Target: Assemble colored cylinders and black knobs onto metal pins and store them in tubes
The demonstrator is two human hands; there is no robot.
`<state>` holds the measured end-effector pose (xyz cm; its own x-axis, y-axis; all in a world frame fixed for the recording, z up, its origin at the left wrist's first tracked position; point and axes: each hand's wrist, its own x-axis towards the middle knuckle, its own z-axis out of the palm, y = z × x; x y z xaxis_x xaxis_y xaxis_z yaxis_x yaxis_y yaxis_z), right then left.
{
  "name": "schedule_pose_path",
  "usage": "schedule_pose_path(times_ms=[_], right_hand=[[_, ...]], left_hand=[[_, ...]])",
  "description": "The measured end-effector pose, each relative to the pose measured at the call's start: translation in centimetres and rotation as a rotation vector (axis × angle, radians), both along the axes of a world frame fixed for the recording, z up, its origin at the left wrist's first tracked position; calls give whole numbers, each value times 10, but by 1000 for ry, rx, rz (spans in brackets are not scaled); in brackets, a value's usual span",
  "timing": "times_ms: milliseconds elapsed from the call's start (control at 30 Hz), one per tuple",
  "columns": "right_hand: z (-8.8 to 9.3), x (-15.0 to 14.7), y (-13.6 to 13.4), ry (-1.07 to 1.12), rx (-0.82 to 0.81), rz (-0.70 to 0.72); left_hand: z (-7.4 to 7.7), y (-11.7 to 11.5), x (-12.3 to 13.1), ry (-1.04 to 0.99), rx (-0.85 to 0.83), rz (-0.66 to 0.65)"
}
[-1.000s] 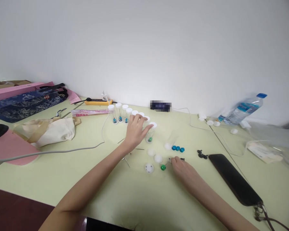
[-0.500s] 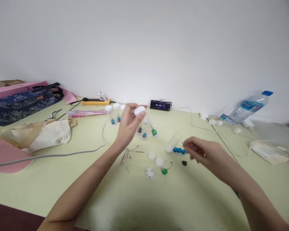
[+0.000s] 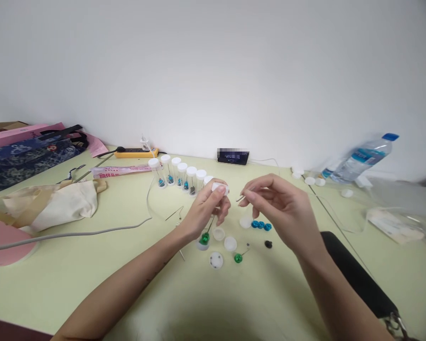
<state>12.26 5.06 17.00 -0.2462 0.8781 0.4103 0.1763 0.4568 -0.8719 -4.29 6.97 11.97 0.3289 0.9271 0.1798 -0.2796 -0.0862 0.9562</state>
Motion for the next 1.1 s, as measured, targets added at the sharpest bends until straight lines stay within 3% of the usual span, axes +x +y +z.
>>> schedule_pose_path(times_ms=[200, 433, 600, 733, 900, 1100], right_hand=[[-6, -3, 5, 56, -10, -11], [-9, -8, -2, -100, 33, 44], [-5, -5, -3, -131, 108, -51], [0, -1, -2, -342, 42, 51], [5, 4, -5, -496, 94, 84], [8, 6, -6, -348, -6, 168]], left_hand=[[-1, -10, 6, 43, -3, -47], [1, -15, 9, -11, 6, -64], [3, -16, 8, 32, 28, -100], [5, -19, 8, 86, 25, -187], [7, -21, 7, 153, 39, -239], [8, -17, 0, 19, 15, -348]])
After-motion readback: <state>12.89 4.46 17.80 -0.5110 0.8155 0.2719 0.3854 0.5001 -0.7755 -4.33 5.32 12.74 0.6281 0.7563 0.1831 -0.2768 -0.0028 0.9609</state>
